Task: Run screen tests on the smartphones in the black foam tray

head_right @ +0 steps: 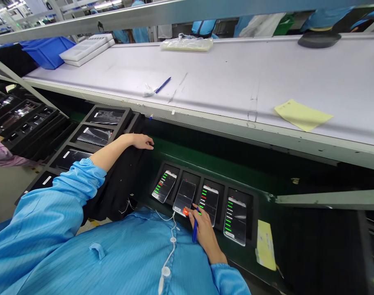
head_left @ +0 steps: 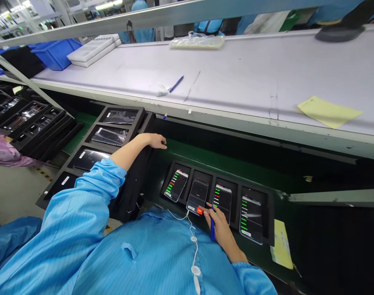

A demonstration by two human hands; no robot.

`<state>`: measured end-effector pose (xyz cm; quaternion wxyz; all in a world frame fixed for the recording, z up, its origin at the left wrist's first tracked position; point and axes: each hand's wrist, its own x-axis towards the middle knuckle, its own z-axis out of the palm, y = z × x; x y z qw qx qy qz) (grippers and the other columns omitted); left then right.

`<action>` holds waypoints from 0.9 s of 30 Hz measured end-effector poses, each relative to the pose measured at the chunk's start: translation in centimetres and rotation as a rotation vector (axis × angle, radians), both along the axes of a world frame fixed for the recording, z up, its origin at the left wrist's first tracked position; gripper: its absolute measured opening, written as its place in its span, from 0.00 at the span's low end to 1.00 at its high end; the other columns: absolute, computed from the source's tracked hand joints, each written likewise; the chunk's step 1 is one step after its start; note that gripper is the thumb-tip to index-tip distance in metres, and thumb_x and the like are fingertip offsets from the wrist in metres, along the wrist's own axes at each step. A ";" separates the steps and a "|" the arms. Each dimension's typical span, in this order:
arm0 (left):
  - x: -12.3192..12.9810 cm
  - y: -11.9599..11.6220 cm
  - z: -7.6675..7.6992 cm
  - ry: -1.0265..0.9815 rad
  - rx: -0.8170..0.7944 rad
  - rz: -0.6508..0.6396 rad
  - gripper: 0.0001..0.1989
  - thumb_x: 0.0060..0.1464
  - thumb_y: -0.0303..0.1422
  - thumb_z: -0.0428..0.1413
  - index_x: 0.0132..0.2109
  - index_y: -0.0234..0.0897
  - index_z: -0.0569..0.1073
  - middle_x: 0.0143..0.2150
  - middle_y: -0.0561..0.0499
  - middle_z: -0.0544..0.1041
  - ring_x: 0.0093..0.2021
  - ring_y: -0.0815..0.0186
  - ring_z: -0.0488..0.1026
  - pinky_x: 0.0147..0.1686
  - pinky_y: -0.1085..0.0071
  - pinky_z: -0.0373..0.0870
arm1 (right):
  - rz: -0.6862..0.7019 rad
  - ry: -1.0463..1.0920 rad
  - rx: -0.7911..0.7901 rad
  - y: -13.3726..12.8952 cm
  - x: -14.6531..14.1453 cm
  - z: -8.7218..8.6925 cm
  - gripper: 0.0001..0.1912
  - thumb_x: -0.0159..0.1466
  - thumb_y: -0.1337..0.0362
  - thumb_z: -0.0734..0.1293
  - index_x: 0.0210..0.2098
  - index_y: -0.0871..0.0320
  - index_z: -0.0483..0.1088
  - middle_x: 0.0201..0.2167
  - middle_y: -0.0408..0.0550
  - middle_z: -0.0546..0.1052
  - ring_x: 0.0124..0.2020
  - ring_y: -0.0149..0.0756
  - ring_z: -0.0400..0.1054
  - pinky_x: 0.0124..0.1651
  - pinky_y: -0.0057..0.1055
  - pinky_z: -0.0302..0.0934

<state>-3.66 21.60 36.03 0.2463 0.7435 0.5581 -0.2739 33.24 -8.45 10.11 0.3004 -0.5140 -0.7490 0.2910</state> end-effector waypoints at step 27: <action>0.2 0.2 -0.5 -0.029 -0.015 0.001 0.35 0.67 0.56 0.53 0.76 0.51 0.69 0.71 0.49 0.77 0.70 0.49 0.74 0.69 0.57 0.70 | -0.037 -0.131 0.171 1.9 -1.3 1.3 0.11 0.77 0.55 0.65 0.40 0.51 0.73 0.55 0.53 0.84 0.67 0.54 0.71 0.61 0.56 0.69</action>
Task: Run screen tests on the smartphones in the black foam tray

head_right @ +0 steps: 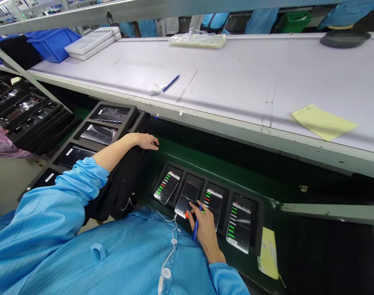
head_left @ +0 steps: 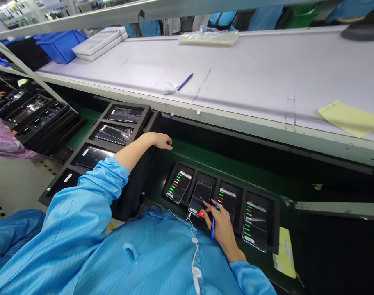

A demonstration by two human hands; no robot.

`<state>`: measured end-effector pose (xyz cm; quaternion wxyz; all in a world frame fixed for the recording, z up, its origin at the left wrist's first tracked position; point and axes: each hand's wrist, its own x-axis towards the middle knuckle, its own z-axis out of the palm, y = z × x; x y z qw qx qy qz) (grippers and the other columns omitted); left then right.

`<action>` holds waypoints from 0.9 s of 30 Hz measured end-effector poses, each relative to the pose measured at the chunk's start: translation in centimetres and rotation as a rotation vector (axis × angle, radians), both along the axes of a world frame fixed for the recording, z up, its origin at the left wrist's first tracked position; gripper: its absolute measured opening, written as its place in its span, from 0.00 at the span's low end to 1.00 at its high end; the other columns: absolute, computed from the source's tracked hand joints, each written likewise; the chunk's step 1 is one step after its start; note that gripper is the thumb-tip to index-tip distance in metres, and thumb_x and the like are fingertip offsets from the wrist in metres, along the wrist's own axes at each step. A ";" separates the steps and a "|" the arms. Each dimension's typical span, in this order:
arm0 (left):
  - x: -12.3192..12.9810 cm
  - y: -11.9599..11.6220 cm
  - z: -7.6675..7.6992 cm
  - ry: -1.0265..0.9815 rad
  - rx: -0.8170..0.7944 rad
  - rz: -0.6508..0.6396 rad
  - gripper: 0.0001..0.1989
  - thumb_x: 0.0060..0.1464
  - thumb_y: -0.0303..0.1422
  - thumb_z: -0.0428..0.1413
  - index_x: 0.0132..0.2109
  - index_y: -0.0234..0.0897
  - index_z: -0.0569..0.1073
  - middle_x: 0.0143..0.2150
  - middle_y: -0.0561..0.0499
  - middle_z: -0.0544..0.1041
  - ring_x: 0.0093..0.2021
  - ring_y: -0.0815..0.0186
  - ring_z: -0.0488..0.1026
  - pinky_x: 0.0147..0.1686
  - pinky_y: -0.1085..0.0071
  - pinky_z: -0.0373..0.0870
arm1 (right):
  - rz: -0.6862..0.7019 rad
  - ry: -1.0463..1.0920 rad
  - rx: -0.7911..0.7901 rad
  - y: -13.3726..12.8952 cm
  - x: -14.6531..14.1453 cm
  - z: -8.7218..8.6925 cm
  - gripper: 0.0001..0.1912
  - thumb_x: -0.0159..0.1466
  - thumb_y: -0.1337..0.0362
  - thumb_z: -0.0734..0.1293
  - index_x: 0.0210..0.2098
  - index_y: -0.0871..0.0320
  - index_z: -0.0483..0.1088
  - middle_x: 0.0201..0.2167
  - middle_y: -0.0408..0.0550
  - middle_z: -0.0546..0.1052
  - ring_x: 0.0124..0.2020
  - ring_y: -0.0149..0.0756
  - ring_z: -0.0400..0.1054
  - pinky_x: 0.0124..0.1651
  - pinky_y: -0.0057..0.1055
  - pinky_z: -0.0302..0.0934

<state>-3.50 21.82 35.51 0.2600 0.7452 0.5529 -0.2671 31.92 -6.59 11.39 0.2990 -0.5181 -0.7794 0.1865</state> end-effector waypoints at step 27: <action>-0.3 0.0 -0.2 -0.032 0.029 0.010 0.35 0.65 0.55 0.55 0.74 0.50 0.72 0.70 0.47 0.78 0.70 0.49 0.74 0.69 0.59 0.69 | 0.413 -0.091 -0.021 0.6 -1.5 -0.1 0.13 0.75 0.68 0.66 0.54 0.49 0.78 0.49 0.51 0.85 0.66 0.50 0.74 0.64 0.53 0.72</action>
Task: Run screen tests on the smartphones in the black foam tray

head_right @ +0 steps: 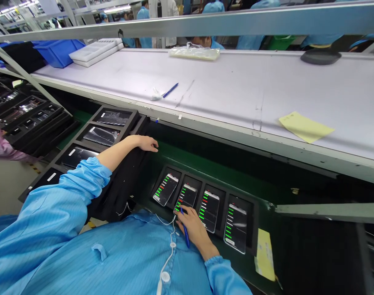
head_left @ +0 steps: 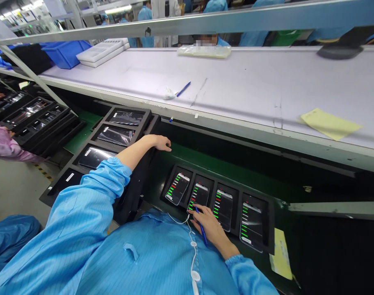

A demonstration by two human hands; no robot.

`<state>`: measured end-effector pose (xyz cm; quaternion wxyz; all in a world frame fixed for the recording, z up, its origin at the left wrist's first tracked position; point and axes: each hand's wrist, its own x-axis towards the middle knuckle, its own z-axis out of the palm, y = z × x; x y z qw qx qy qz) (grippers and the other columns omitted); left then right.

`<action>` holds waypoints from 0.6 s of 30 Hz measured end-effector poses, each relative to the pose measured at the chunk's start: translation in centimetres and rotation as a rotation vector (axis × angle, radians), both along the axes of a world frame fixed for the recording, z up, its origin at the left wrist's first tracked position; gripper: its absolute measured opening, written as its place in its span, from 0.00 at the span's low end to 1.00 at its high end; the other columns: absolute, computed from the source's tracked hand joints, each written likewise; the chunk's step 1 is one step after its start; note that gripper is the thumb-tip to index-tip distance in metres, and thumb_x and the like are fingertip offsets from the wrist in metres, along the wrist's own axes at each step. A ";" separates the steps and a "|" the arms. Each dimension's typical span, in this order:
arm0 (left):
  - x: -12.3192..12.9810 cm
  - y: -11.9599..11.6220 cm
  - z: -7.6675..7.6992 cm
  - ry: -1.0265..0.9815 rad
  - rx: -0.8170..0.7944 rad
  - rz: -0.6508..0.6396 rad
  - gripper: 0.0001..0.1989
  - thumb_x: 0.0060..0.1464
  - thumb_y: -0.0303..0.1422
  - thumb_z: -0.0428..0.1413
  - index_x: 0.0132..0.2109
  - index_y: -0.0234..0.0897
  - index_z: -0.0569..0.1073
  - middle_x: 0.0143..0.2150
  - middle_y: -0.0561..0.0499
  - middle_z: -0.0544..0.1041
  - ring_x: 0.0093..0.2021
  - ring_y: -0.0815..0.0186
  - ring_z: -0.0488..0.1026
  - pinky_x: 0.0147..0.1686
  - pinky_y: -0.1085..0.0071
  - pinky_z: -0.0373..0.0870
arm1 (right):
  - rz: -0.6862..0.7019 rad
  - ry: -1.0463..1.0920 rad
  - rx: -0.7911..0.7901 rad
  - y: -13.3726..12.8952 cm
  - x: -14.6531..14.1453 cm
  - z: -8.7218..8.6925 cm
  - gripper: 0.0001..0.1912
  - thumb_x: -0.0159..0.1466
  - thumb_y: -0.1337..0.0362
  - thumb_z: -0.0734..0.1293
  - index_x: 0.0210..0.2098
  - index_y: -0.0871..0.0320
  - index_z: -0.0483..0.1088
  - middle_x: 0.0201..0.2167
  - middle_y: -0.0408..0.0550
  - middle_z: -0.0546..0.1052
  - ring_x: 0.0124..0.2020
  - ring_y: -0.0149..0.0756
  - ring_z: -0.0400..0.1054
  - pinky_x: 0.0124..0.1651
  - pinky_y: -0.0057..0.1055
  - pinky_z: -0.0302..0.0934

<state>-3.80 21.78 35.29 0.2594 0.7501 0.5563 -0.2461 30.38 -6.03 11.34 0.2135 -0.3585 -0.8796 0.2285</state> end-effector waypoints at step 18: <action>0.4 -0.8 0.8 -0.034 -0.006 -0.019 0.34 0.65 0.54 0.54 0.73 0.49 0.73 0.70 0.47 0.78 0.69 0.49 0.75 0.67 0.59 0.72 | 0.439 -0.343 0.314 3.6 -4.2 -0.3 0.10 0.67 0.77 0.70 0.38 0.55 0.78 0.30 0.48 0.81 0.42 0.43 0.75 0.56 0.38 0.66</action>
